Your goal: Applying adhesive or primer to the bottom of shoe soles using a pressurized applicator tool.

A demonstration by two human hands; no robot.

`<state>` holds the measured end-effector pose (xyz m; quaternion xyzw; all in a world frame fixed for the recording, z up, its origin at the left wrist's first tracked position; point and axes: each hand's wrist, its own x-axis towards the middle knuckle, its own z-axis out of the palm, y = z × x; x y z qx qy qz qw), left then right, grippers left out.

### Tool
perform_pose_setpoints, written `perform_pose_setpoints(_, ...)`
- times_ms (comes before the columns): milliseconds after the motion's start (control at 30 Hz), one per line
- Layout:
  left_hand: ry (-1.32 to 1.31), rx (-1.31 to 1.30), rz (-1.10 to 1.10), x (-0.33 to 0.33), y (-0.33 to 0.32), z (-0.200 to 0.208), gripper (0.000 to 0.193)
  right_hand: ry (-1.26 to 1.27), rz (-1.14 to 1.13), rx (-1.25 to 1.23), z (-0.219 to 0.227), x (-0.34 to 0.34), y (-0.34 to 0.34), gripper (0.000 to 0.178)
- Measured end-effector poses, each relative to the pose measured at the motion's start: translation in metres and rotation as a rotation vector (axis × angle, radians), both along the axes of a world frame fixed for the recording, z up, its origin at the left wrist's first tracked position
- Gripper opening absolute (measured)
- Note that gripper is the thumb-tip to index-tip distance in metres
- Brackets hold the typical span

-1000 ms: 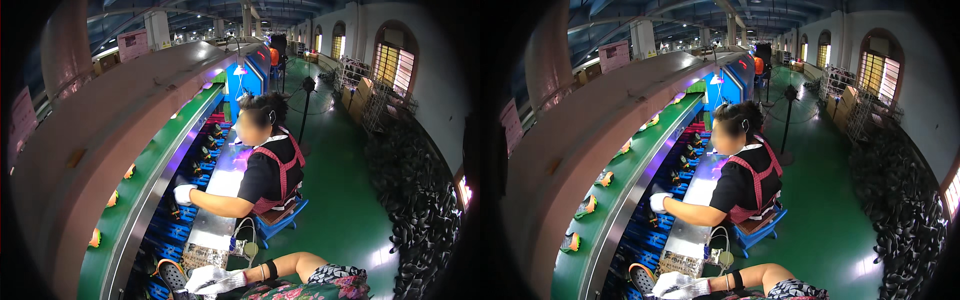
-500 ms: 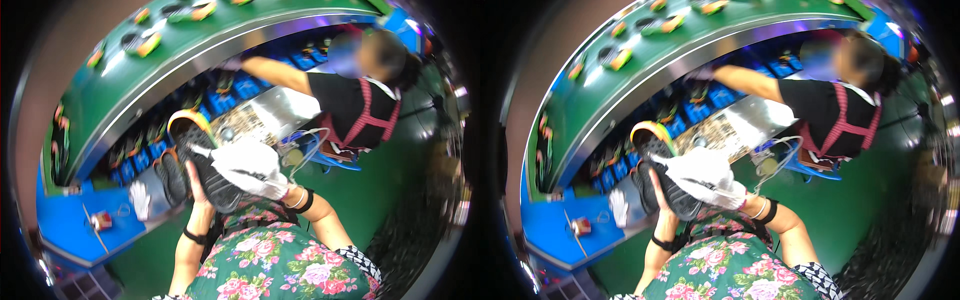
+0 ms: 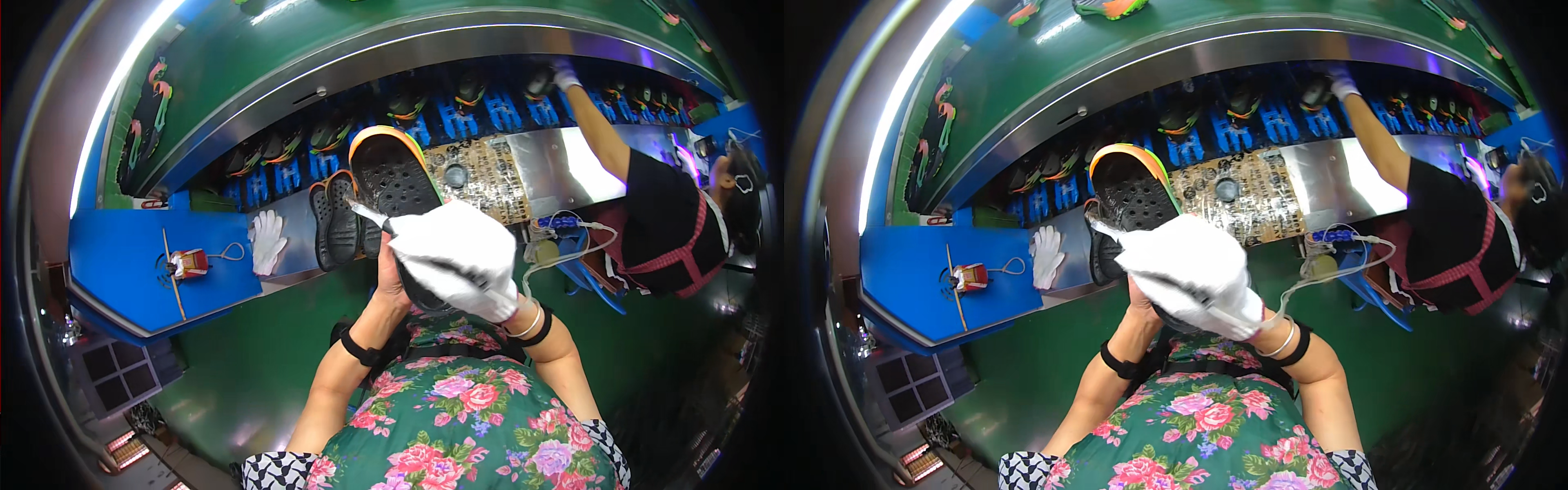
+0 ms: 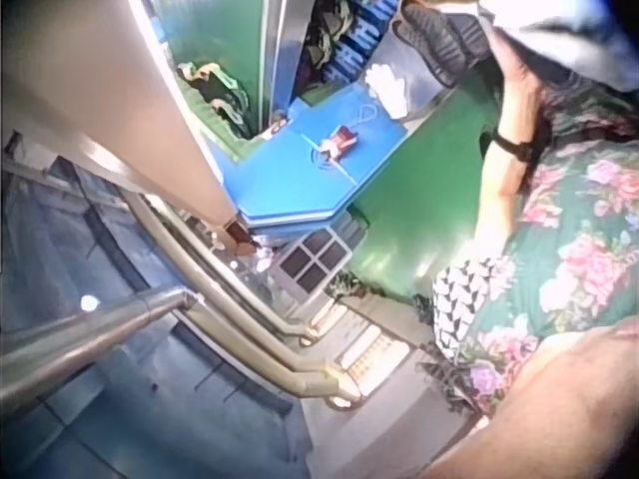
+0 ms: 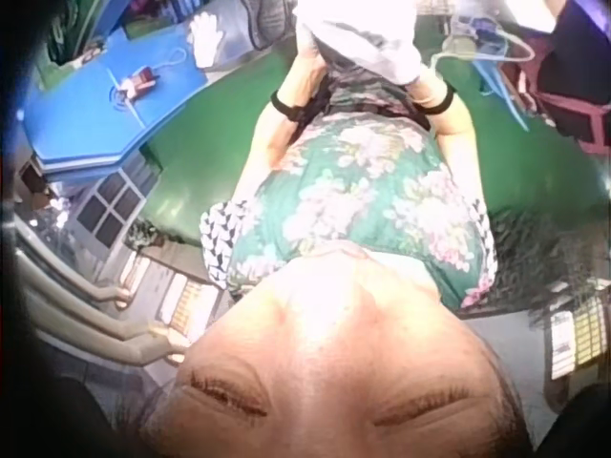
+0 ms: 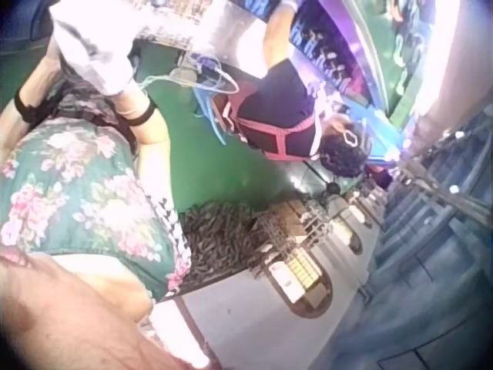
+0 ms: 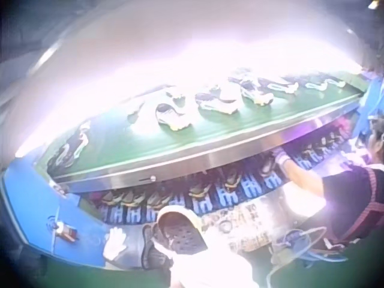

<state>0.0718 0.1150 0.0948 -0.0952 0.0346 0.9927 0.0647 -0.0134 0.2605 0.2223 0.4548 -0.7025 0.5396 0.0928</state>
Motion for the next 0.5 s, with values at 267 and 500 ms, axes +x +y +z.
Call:
perform_pose_setpoints(267, 0.105, -0.286, -0.111, -0.021, 0.000, 0.034, 0.097, 0.022, -0.068, -0.031, -0.026, 0.003, -0.012, 0.034)
perform_pose_setpoints(500, -0.024, -0.261, 0.062, -0.024, 0.000, 0.031, 0.088, 0.016, -0.068, -0.061, -0.017, -0.008, -0.003, 0.027)
